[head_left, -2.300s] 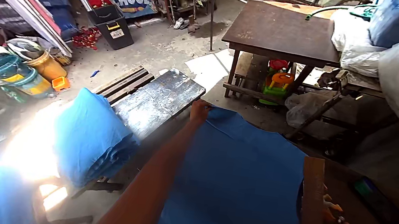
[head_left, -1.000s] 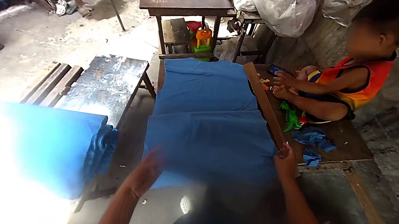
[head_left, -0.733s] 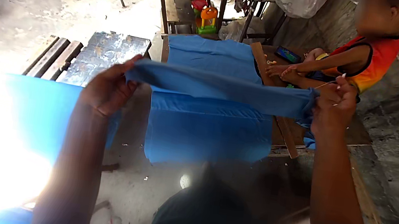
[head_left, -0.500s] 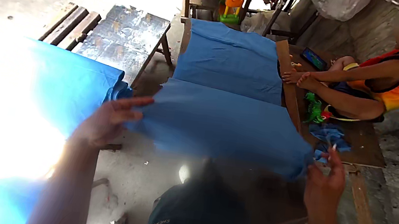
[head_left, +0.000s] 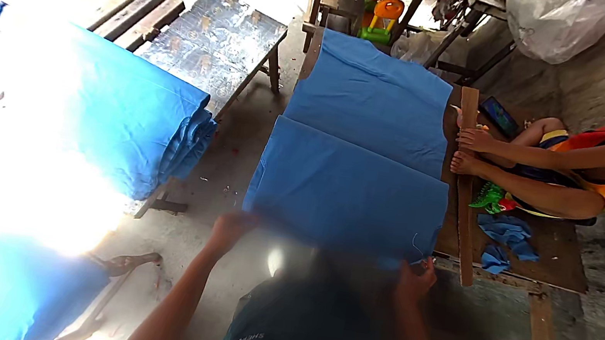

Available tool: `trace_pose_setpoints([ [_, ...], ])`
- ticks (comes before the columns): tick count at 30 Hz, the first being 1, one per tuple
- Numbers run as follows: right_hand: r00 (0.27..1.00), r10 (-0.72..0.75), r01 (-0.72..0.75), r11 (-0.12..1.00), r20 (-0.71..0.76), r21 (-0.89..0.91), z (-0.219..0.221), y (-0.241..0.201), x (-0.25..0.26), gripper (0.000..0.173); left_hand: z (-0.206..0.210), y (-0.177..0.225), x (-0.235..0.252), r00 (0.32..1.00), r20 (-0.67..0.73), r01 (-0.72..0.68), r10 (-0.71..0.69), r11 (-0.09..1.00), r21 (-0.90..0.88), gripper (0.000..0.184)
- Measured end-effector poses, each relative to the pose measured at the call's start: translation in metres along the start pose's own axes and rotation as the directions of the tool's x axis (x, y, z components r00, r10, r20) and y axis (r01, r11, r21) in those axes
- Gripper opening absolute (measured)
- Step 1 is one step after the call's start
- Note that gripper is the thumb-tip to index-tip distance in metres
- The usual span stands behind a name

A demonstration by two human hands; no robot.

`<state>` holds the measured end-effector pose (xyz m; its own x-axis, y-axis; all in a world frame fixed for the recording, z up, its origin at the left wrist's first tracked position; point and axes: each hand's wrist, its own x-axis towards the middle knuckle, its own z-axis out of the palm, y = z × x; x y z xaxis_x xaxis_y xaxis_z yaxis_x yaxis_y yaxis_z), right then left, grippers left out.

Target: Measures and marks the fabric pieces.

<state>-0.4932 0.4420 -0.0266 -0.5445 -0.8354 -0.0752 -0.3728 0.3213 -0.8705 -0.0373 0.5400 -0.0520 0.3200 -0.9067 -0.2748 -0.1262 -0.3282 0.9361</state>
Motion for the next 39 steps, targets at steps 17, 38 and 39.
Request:
trace_pose_setpoints([
  [17,0.98,-0.072,0.171,0.772,0.183,-0.612,-0.082,0.009,0.208,0.071,0.154,0.054,0.052,0.822,0.094,-0.433,0.561,0.509,0.744,0.034],
  [38,0.875,-0.463,0.447,0.659,0.142,-0.604,-0.08,0.07,0.233,0.053,0.587,0.298,0.351,0.874,0.474,0.023,-0.104,0.985,0.174,0.05],
  [39,0.88,-0.457,0.435,0.667,0.129,-0.605,-0.078,0.072,0.232,0.053,0.607,0.296,0.365,0.874,0.46,0.078,-0.158,0.979,0.187,0.054],
])
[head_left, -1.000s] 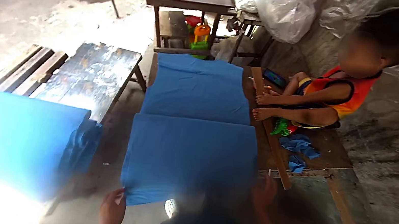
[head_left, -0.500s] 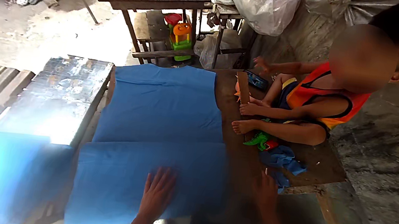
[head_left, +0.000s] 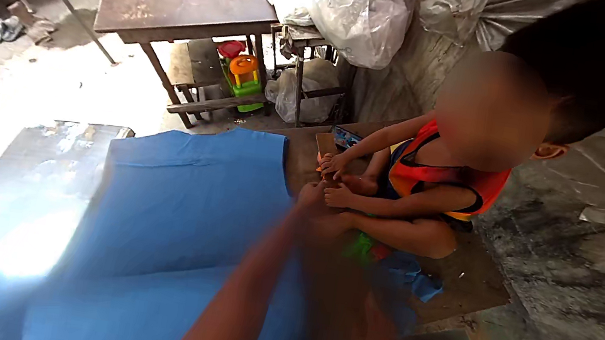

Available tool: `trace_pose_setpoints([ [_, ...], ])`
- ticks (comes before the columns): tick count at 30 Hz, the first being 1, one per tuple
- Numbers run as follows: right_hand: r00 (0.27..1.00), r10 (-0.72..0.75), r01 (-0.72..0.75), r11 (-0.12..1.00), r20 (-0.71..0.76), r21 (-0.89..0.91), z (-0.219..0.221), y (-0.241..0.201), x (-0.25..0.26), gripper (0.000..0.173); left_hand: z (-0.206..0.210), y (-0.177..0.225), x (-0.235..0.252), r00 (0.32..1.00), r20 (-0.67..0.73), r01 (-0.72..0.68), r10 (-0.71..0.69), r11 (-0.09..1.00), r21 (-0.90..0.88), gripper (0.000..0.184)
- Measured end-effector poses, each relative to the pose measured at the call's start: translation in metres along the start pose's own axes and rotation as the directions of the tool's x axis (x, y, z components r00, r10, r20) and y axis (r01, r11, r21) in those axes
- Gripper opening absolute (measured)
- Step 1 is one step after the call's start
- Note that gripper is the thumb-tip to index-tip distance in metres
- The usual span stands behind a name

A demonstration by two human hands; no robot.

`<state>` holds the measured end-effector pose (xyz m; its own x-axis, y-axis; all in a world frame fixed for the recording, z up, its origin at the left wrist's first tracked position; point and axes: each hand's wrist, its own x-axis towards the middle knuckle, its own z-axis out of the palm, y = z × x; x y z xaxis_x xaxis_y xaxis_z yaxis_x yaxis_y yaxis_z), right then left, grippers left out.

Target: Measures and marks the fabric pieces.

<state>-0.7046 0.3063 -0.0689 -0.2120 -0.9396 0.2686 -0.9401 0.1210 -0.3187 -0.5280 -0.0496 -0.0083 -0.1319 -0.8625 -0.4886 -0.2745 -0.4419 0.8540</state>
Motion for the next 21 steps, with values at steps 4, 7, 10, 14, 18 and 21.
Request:
trace_pose_setpoints([
  [4,0.998,0.061,-0.061,0.998,-0.018,0.0,0.006,-0.001,-0.003,0.051,0.038,-0.006,0.042,0.995,-0.032,0.085,-0.093,0.978,-0.19,0.048],
  [7,0.998,0.049,-0.049,0.999,-0.04,0.001,0.013,0.001,-0.01,0.051,0.045,-0.012,0.036,0.981,-0.107,0.121,-0.161,0.942,-0.313,0.042],
  [10,1.0,-0.001,0.001,0.999,-0.013,0.046,0.011,0.004,-0.026,0.057,0.043,-0.014,0.016,0.976,-0.108,0.157,-0.188,0.958,-0.241,0.039],
  [14,0.993,0.015,-0.032,0.988,0.113,0.151,-0.013,0.01,-0.063,0.061,0.038,-0.031,-0.025,0.977,-0.072,0.193,-0.202,0.975,-0.106,0.039],
  [18,0.965,0.131,-0.196,0.934,0.226,0.3,-0.045,0.016,-0.078,0.069,0.032,-0.044,-0.056,0.973,-0.118,0.198,-0.201,0.979,-0.04,0.029],
  [21,0.971,0.151,-0.202,0.931,0.184,0.305,-0.053,0.019,-0.08,0.064,0.032,-0.038,-0.069,0.971,-0.095,0.219,-0.219,0.976,-0.011,0.028],
])
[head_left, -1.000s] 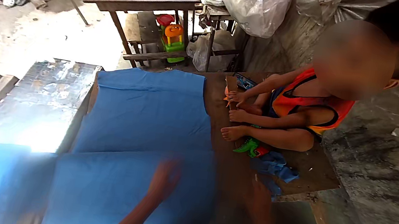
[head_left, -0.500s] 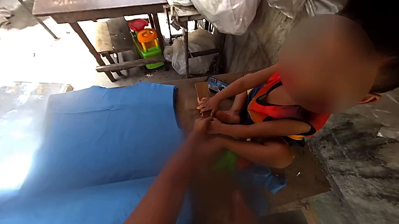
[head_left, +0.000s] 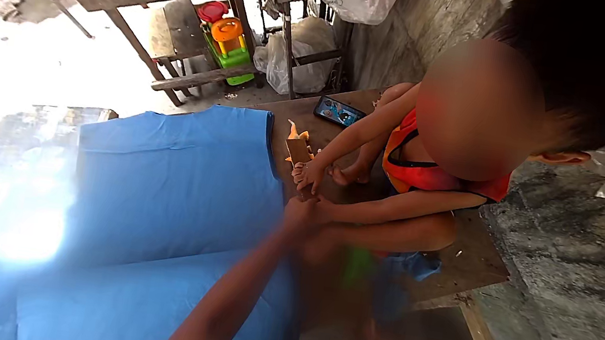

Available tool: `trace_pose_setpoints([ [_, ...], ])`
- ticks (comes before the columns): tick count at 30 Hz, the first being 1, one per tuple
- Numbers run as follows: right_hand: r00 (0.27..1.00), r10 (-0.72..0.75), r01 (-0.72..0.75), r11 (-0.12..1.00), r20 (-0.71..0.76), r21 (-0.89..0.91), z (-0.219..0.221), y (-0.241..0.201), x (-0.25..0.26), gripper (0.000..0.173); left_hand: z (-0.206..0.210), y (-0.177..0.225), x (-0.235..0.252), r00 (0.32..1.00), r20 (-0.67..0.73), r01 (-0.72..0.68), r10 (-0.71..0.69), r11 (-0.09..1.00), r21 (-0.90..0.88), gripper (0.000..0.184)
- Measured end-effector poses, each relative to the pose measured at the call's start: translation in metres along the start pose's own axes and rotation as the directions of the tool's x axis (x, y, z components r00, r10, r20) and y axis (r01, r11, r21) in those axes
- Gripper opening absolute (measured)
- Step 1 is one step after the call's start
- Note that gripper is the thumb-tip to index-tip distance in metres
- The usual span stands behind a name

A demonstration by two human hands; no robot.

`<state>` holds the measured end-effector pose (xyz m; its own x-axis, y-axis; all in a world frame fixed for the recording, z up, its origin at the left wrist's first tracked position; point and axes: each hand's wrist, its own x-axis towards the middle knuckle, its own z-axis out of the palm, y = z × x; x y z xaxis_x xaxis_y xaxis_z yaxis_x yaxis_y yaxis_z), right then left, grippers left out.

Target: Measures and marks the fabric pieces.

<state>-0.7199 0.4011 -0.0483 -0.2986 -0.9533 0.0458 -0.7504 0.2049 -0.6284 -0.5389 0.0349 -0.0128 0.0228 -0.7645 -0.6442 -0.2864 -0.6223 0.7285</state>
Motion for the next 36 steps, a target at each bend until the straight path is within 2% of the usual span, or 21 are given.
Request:
trace_pose_setpoints([
  [3,0.999,0.003,-0.004,1.0,-0.044,-0.03,0.001,0.013,-0.003,0.061,0.007,-0.005,-0.001,1.0,0.019,-0.001,0.002,0.999,-0.042,0.025],
  [6,0.994,-0.019,0.009,0.996,-0.108,-0.093,-0.003,0.013,0.005,0.057,0.014,-0.016,0.008,1.0,0.008,-0.024,0.026,0.987,-0.156,0.023],
  [8,0.967,-0.151,0.117,0.978,-0.207,-0.17,-0.006,0.003,0.02,0.042,0.014,-0.018,0.014,1.0,0.011,-0.01,0.012,0.984,-0.179,0.025],
  [10,0.922,-0.311,0.287,0.949,-0.23,-0.134,-0.007,-0.017,0.043,0.027,0.016,-0.02,0.016,1.0,0.004,-0.028,0.029,0.982,-0.186,0.024],
  [13,0.857,-0.511,0.515,0.853,-0.072,0.077,0.005,-0.061,0.104,0.031,0.017,-0.022,0.018,0.999,-0.013,-0.045,0.043,0.989,-0.143,0.028],
  [15,0.81,-0.584,0.585,0.801,-0.048,0.124,0.018,-0.101,0.163,0.034,0.019,-0.021,0.015,0.996,-0.063,-0.064,0.059,0.994,-0.09,0.027],
  [17,0.806,-0.589,0.592,0.805,-0.057,0.047,0.033,-0.137,0.22,0.034,0.018,-0.016,0.006,0.994,-0.086,-0.073,0.073,0.997,-0.001,0.03],
  [19,0.774,-0.632,0.616,0.766,-0.038,-0.184,0.054,-0.147,0.264,0.036,0.016,-0.01,-0.003,0.992,-0.099,-0.072,0.077,0.996,0.053,0.033],
  [20,0.729,-0.684,0.646,0.701,-0.028,-0.303,0.061,-0.145,0.279,0.035,0.014,-0.009,-0.002,0.992,-0.105,-0.062,0.068,0.996,0.057,0.032],
  [22,0.56,-0.825,0.713,0.523,-0.069,-0.468,0.067,-0.134,0.302,0.029,0.01,-0.01,0.005,0.993,-0.101,-0.056,0.062,0.997,0.061,0.031],
  [23,0.502,-0.86,0.713,0.473,-0.094,-0.517,0.065,-0.132,0.31,0.029,0.007,-0.01,0.008,0.994,-0.089,-0.058,0.063,0.996,0.063,0.03],
  [25,0.457,-0.882,0.714,0.439,-0.111,-0.546,0.056,-0.132,0.325,0.031,0.002,-0.004,0.007,0.996,-0.068,-0.054,0.054,0.999,-0.004,0.026],
  [28,0.487,-0.867,0.734,0.471,-0.103,-0.489,0.041,-0.134,0.343,0.034,-0.006,-0.003,-0.007,0.999,-0.043,-0.04,0.032,0.98,-0.193,0.019],
  [31,0.527,-0.834,0.681,0.528,-0.16,-0.508,0.035,-0.134,0.351,0.035,-0.002,-0.017,-0.022,0.996,-0.067,-0.076,0.065,0.982,-0.171,0.017],
  [34,0.642,-0.764,0.689,0.613,-0.065,-0.386,0.046,-0.133,0.336,0.035,-0.005,-0.018,-0.033,0.986,-0.104,-0.142,0.131,0.985,-0.102,0.02],
  [36,0.761,-0.648,0.627,0.724,0.027,-0.289,0.043,-0.14,0.313,0.037,-0.013,-0.007,-0.034,0.975,-0.118,-0.195,0.186,0.978,-0.068,0.02],
])
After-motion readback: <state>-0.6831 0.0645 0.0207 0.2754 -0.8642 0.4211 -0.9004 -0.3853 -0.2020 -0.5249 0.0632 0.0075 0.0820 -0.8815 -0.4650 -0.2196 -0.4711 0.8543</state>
